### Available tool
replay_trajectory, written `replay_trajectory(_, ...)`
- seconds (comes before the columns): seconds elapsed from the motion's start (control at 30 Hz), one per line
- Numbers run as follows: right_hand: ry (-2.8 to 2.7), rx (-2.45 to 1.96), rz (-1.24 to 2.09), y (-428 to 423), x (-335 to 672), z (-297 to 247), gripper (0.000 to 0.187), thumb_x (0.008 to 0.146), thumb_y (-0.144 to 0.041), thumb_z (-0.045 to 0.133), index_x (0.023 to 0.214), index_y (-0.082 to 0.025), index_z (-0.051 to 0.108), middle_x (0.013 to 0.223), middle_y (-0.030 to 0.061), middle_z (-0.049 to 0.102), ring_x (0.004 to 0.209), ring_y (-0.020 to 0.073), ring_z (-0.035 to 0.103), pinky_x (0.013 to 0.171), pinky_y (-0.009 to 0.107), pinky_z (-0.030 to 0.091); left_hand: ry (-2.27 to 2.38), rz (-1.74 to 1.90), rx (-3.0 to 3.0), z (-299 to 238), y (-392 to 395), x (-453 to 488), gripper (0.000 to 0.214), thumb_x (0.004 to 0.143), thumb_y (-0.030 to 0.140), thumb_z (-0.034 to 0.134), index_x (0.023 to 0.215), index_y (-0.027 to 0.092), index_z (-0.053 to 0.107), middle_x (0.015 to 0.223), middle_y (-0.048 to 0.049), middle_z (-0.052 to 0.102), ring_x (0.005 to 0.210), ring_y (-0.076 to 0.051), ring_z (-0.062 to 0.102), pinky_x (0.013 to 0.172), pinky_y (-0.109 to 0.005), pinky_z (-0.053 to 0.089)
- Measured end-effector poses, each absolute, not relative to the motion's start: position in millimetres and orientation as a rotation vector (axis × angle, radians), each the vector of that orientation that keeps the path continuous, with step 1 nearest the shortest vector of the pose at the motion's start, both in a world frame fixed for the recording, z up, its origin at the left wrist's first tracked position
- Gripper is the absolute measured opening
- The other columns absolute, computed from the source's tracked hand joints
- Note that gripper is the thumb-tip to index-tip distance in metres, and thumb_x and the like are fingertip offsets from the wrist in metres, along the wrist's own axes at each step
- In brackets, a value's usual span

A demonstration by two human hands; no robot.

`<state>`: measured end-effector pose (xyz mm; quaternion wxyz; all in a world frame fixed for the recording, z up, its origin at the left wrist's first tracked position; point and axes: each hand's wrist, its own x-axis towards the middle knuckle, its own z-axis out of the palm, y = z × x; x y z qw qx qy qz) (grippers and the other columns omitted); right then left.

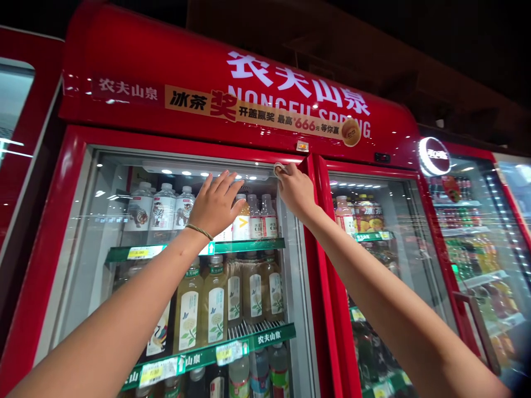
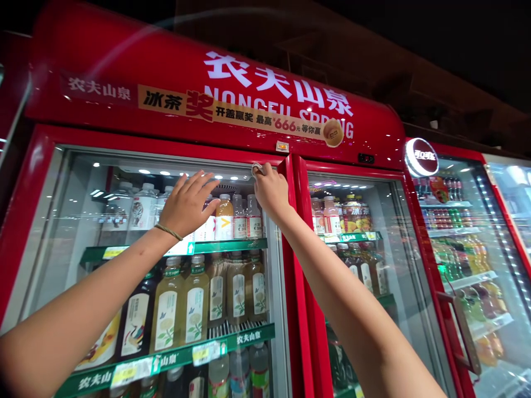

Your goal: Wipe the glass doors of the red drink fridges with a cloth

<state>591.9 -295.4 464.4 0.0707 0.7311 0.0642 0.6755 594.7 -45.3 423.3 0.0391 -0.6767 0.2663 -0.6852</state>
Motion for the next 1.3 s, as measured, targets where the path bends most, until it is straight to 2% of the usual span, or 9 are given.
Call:
replay_trajectory(0.13,0.093,2.228,2.108,-288.9,592.9,462.8,0.040,0.098,-0.016,0.040,0.129,-0.019,0.067,0.118,0.0148,0.064,0.084,0.0207,0.059,0.071,0.035,0.033,0.659,-2.242,-2.072,420.0,-46.0,594.5,0.047,0.101,0.040,0.048,0.146,0.029,0.053,0.159,-0.0113,0.048,0.155,-0.035,0.032,0.126,-0.073,0.000)
replay_trajectory(0.2,0.158,2.216,2.102,-282.1,593.2,462.2,0.039,0.099,-0.016,0.040,0.127,-0.019,0.067,0.119,0.0147,0.064,0.086,0.0206,0.059,0.071,0.035,0.033,0.617,-2.239,-2.081,418.8,-46.7,594.3,0.047,0.102,0.041,0.046,0.148,0.030,0.052,0.160,-0.0121,0.046,0.155,-0.036,0.031,0.124,-0.076,0.000)
replay_trajectory(0.33,0.174,2.187,2.128,-270.4,596.3,459.3,0.044,0.100,-0.014,0.037,0.136,-0.021,0.061,0.123,0.0152,0.063,0.090,0.0224,0.060,0.073,0.036,0.032,0.583,-2.194,-2.101,418.7,-47.6,593.1,0.048,0.104,0.043,0.040,0.148,0.027,0.051,0.160,-0.0138,0.046,0.155,-0.036,0.032,0.124,-0.076,0.006)
replay_trajectory(0.67,0.165,2.189,2.174,-267.3,602.5,457.6,0.043,0.101,-0.016,0.038,0.138,-0.021,0.060,0.122,0.0135,0.063,0.090,0.0214,0.060,0.073,0.035,0.033,0.611,-2.154,-2.102,424.0,-38.5,584.6,0.048,0.103,0.044,0.041,0.145,0.027,0.055,0.157,-0.0091,0.050,0.151,-0.032,0.041,0.125,-0.069,0.020)
replay_trajectory(0.83,0.325,2.147,2.109,-265.6,603.6,457.4,0.044,0.101,-0.016,0.038,0.139,-0.025,0.060,0.123,0.0112,0.064,0.095,0.0218,0.058,0.075,0.034,0.035,0.727,-2.000,-2.075,441.0,-12.7,575.1,0.044,0.101,0.038,0.044,0.140,0.027,0.061,0.152,-0.0063,0.057,0.143,-0.030,0.052,0.116,-0.054,0.042)
replay_trajectory(0.93,0.243,2.139,2.188,-266.1,605.0,454.5,0.046,0.100,-0.016,0.036,0.138,-0.024,0.059,0.122,0.0123,0.064,0.093,0.0221,0.057,0.073,0.034,0.036,0.805,-1.969,-2.067,448.0,-1.0,573.6,0.042,0.101,0.034,0.043,0.137,0.028,0.064,0.148,-0.0043,0.060,0.141,-0.027,0.055,0.111,-0.049,0.045)
replay_trajectory(1.0,0.249,2.150,2.211,-265.8,605.8,451.9,0.045,0.099,-0.015,0.035,0.135,-0.021,0.061,0.117,0.0126,0.064,0.089,0.0212,0.056,0.071,0.034,0.036,0.833,-1.985,-2.057,448.7,2.3,574.9,0.042,0.101,0.032,0.042,0.137,0.028,0.063,0.148,-0.0041,0.060,0.141,-0.026,0.055,0.113,-0.049,0.044)
replay_trajectory(1.13,0.358,2.137,2.135,-263.5,606.1,450.7,0.048,0.098,-0.015,0.034,0.138,-0.026,0.059,0.120,0.0107,0.063,0.091,0.0203,0.056,0.071,0.033,0.037,0.796,-2.017,-2.031,445.3,3.0,579.1,0.042,0.102,0.033,0.040,0.138,0.026,0.062,0.151,-0.0061,0.058,0.143,-0.025,0.052,0.119,-0.050,0.038)
replay_trajectory(1.3,0.285,2.192,2.228,-249.3,604.6,452.9,0.046,0.099,-0.015,0.034,0.135,-0.023,0.061,0.118,0.0124,0.064,0.087,0.0201,0.055,0.067,0.033,0.034,0.623,-2.184,-2.038,442.7,4.1,583.0,0.046,0.099,0.041,0.049,0.142,0.030,0.058,0.157,-0.0090,0.051,0.150,-0.033,0.041,0.126,-0.061,0.024)
